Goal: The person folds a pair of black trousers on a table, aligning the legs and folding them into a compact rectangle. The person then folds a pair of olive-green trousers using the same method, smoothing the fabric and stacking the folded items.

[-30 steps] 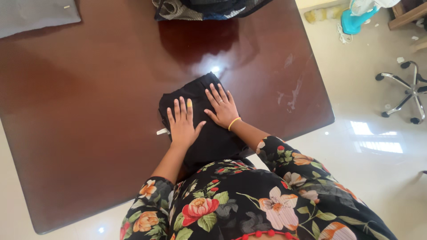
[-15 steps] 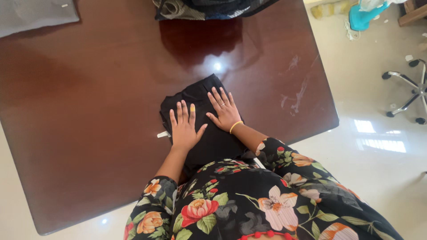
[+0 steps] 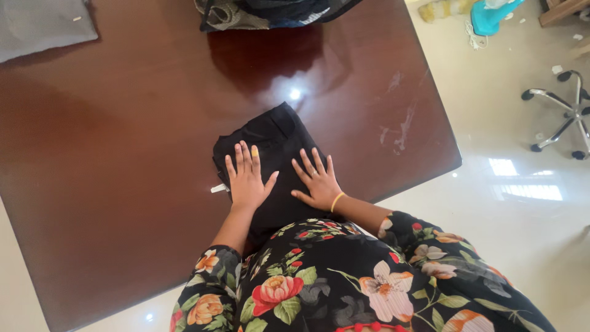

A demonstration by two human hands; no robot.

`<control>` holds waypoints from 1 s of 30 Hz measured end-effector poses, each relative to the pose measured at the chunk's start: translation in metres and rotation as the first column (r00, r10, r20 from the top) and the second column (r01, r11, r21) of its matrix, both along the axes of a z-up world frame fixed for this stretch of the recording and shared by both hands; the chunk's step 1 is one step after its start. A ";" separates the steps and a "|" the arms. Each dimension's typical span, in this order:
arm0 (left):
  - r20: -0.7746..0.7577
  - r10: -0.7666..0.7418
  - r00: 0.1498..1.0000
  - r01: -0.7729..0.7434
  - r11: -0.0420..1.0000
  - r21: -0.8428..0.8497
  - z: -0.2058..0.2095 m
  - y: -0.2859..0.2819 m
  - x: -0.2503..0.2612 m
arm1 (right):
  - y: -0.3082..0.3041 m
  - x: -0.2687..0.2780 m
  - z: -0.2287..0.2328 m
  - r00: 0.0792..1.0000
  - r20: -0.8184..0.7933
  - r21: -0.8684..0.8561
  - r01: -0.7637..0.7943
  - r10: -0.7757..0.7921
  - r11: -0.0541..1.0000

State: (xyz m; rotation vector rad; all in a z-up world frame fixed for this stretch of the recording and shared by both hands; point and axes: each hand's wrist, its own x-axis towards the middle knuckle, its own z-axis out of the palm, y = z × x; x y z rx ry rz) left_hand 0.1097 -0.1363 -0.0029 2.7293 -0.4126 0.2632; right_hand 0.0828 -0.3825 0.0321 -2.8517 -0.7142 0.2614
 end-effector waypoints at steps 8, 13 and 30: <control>-0.004 -0.007 1.000 0.007 1.000 0.010 0.003 0.000 -0.002 | -0.007 -0.029 -0.015 0.987 0.136 0.014 -0.084 0.081 0.996; 0.017 -0.006 1.000 0.005 1.000 0.022 0.008 0.000 0.000 | -0.009 -0.027 -0.020 0.985 0.145 0.032 -0.098 0.092 0.995; -0.073 0.353 0.933 -0.337 0.926 0.171 0.010 -0.004 -0.020 | -0.022 0.039 -0.019 0.974 0.208 0.063 -0.105 0.089 0.993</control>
